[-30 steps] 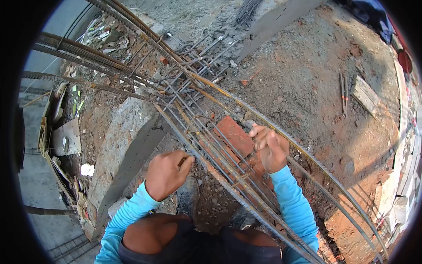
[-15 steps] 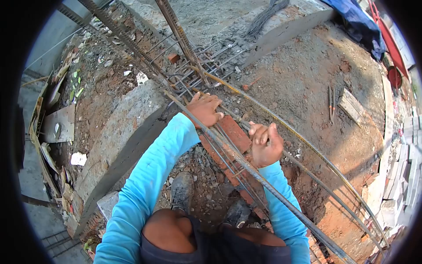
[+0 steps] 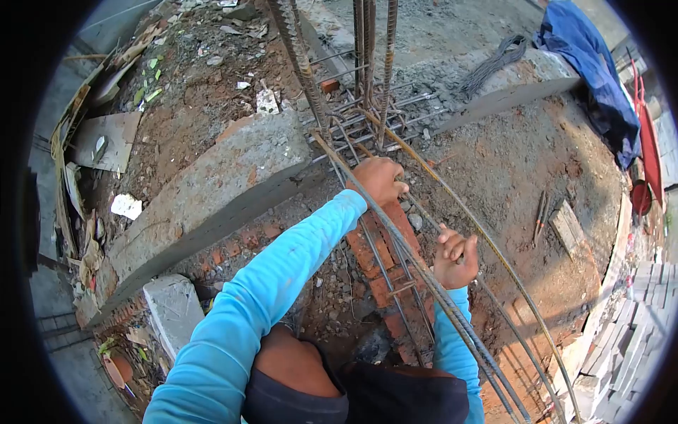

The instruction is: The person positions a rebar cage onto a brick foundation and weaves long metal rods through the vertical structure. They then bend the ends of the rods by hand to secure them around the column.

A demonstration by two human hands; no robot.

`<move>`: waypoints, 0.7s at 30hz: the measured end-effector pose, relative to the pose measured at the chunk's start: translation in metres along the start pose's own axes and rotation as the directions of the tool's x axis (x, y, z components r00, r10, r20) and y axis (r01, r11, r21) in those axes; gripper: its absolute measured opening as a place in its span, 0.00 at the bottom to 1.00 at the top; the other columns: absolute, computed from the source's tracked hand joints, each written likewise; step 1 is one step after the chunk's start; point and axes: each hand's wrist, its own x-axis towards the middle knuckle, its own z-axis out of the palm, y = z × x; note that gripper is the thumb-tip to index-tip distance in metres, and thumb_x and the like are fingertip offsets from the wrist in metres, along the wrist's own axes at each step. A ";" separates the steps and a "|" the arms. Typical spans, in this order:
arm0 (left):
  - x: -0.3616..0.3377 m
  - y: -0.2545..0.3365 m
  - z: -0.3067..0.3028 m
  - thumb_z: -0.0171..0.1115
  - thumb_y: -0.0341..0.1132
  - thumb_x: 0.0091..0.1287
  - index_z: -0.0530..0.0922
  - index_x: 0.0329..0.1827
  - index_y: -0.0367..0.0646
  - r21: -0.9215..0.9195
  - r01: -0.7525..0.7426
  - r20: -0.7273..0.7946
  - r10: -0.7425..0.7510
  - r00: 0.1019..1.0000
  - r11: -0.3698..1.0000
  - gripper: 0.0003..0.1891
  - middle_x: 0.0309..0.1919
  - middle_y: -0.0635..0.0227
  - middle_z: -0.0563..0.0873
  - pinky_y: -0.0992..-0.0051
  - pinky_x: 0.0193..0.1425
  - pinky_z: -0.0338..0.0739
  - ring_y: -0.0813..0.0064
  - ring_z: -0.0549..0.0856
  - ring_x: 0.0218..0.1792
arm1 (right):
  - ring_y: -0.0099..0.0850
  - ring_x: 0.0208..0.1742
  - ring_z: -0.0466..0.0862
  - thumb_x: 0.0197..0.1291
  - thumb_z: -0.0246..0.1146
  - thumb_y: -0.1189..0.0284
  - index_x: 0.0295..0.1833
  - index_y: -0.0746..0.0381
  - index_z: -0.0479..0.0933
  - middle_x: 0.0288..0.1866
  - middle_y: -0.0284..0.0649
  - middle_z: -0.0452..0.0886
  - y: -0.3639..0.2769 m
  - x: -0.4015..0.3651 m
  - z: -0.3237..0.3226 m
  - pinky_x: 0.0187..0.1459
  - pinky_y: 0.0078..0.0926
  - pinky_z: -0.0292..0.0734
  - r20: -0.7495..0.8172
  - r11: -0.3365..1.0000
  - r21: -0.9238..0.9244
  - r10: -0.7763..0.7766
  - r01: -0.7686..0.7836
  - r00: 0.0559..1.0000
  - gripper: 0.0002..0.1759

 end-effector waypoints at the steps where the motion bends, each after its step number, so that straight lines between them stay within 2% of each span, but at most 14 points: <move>1: -0.003 -0.007 0.005 0.60 0.44 0.72 0.86 0.46 0.39 -0.029 -0.044 -0.164 0.038 0.986 0.999 0.16 0.48 0.58 0.87 0.52 0.61 0.77 0.53 0.83 0.54 | 0.40 0.39 0.79 0.80 0.42 0.58 0.18 0.56 0.61 0.17 0.39 0.66 0.000 0.000 0.000 0.73 0.54 0.61 0.013 1.000 -0.013 -0.018 0.018 1.000 0.31; 2: -0.014 -0.015 0.016 0.60 0.44 0.72 0.86 0.46 0.39 -0.025 -0.036 -0.177 0.031 0.984 0.999 0.16 0.48 0.58 0.87 0.52 0.61 0.77 0.53 0.83 0.54 | 0.40 0.39 0.80 0.80 0.43 0.58 0.18 0.56 0.61 0.17 0.39 0.66 0.001 0.002 0.002 0.73 0.55 0.61 0.030 0.999 -0.022 -0.037 0.037 0.999 0.31; 3: -0.036 -0.023 0.032 0.57 0.44 0.74 0.85 0.48 0.38 -0.121 -0.089 -0.488 0.019 0.872 0.989 0.18 0.48 0.57 0.86 0.52 0.61 0.77 0.54 0.84 0.52 | 0.40 0.39 0.80 0.80 0.43 0.57 0.18 0.56 0.61 0.18 0.39 0.66 0.001 0.001 0.004 0.73 0.56 0.61 0.018 0.998 -0.044 -0.044 0.044 0.999 0.31; 4: -0.056 -0.029 0.041 0.54 0.45 0.76 0.83 0.50 0.36 -0.190 -0.172 -0.743 -0.027 0.669 0.967 0.19 0.47 0.56 0.86 0.52 0.61 0.77 0.54 0.84 0.51 | 0.40 0.39 0.80 0.80 0.43 0.57 0.18 0.56 0.61 0.18 0.39 0.66 0.002 -0.001 0.002 0.73 0.56 0.61 0.023 0.998 -0.041 -0.038 0.039 0.999 0.31; 5: -0.073 -0.029 0.028 0.54 0.45 0.76 0.83 0.50 0.36 -0.183 -0.173 -0.746 -0.022 0.666 0.968 0.19 0.47 0.56 0.86 0.52 0.61 0.77 0.54 0.84 0.51 | 0.40 0.40 0.80 0.79 0.44 0.56 0.18 0.56 0.61 0.18 0.39 0.66 0.003 -0.001 0.001 0.73 0.56 0.61 0.029 0.999 -0.031 -0.042 0.043 0.999 0.31; 6: -0.093 -0.025 0.001 0.52 0.45 0.77 0.81 0.52 0.34 -0.797 -0.059 -0.424 -0.488 0.763 0.601 0.20 0.46 0.55 0.86 0.53 0.61 0.78 0.56 0.85 0.49 | 0.40 0.40 0.80 0.79 0.44 0.56 0.18 0.56 0.61 0.18 0.39 0.66 0.004 -0.001 0.001 0.73 0.56 0.61 0.031 0.998 -0.021 -0.052 0.053 0.998 0.31; 7: -0.108 -0.025 -0.024 0.50 0.46 0.78 0.79 0.53 0.32 -0.989 0.120 0.144 -0.619 0.772 -0.081 0.22 0.45 0.54 0.85 0.54 0.60 0.78 0.57 0.85 0.47 | 0.40 0.40 0.80 0.79 0.45 0.56 0.18 0.56 0.61 0.18 0.39 0.66 0.005 -0.002 0.002 0.72 0.55 0.63 0.027 0.998 -0.017 -0.055 0.055 0.998 0.31; 8: -0.107 -0.034 -0.045 0.48 0.46 0.79 0.75 0.57 0.30 -0.933 0.098 0.269 -0.489 0.830 -0.347 0.23 0.45 0.52 0.85 0.59 0.56 0.81 0.61 0.86 0.44 | 0.40 0.40 0.80 0.79 0.45 0.56 0.18 0.56 0.61 0.18 0.39 0.66 0.004 -0.003 0.004 0.72 0.55 0.63 0.026 0.998 -0.023 -0.060 0.061 0.998 0.31; 10: -0.090 -0.047 -0.062 0.47 0.45 0.80 0.76 0.54 0.33 -0.881 0.104 0.288 -0.349 0.892 -0.462 0.20 0.43 0.55 0.86 0.61 0.49 0.82 0.62 0.87 0.42 | 0.40 0.40 0.80 0.80 0.44 0.58 0.18 0.56 0.61 0.18 0.38 0.66 0.003 -0.003 0.008 0.72 0.54 0.64 -0.008 0.998 -0.016 -0.060 0.060 0.998 0.31; 11: -0.082 -0.052 -0.059 0.47 0.45 0.80 0.76 0.54 0.33 -0.879 0.096 0.282 -0.344 0.896 -0.468 0.20 0.43 0.55 0.86 0.61 0.49 0.82 0.62 0.87 0.42 | 0.40 0.44 0.81 0.80 0.43 0.58 0.19 0.56 0.65 0.19 0.41 0.70 0.001 -0.002 0.007 0.73 0.52 0.65 0.039 0.999 0.020 -0.030 0.029 0.999 0.31; 14: -0.062 -0.056 -0.049 0.46 0.44 0.81 0.77 0.49 0.37 -0.926 0.081 0.199 -0.298 0.934 -0.368 0.18 0.40 0.58 0.86 0.63 0.44 0.82 0.64 0.86 0.40 | 0.41 0.48 0.82 0.81 0.42 0.57 0.22 0.58 0.71 0.23 0.44 0.76 -0.002 -0.002 0.007 0.71 0.50 0.68 0.060 1.000 -0.003 -0.021 0.021 0.998 0.31; 16: -0.064 -0.051 -0.044 0.45 0.43 0.82 0.77 0.45 0.39 -0.965 0.010 0.116 -0.391 0.913 -0.263 0.17 0.38 0.59 0.86 0.66 0.43 0.81 0.68 0.85 0.38 | 0.42 0.53 0.82 0.80 0.43 0.56 0.23 0.60 0.74 0.26 0.46 0.80 -0.005 -0.004 0.007 0.69 0.48 0.70 0.040 1.000 0.006 0.018 -0.018 0.999 0.32; 17: -0.066 -0.048 -0.057 0.46 0.43 0.82 0.77 0.44 0.39 -0.969 -0.096 0.002 -0.397 0.918 -0.226 0.17 0.36 0.60 0.86 0.70 0.39 0.81 0.72 0.84 0.33 | 0.43 0.54 0.82 0.80 0.44 0.56 0.23 0.60 0.74 0.26 0.45 0.81 -0.005 -0.003 0.010 0.68 0.48 0.72 -0.008 1.000 -0.007 0.016 -0.016 1.000 0.31; 21: -0.066 -0.057 -0.058 0.46 0.41 0.82 0.78 0.43 0.37 -0.948 0.125 0.227 -0.345 0.911 -0.293 0.17 0.34 0.61 0.86 0.75 0.31 0.80 0.77 0.83 0.26 | 0.45 0.56 0.82 0.80 0.45 0.57 0.24 0.60 0.74 0.28 0.45 0.82 -0.007 -0.006 0.018 0.67 0.51 0.73 -0.074 0.999 -0.012 0.029 -0.030 0.997 0.30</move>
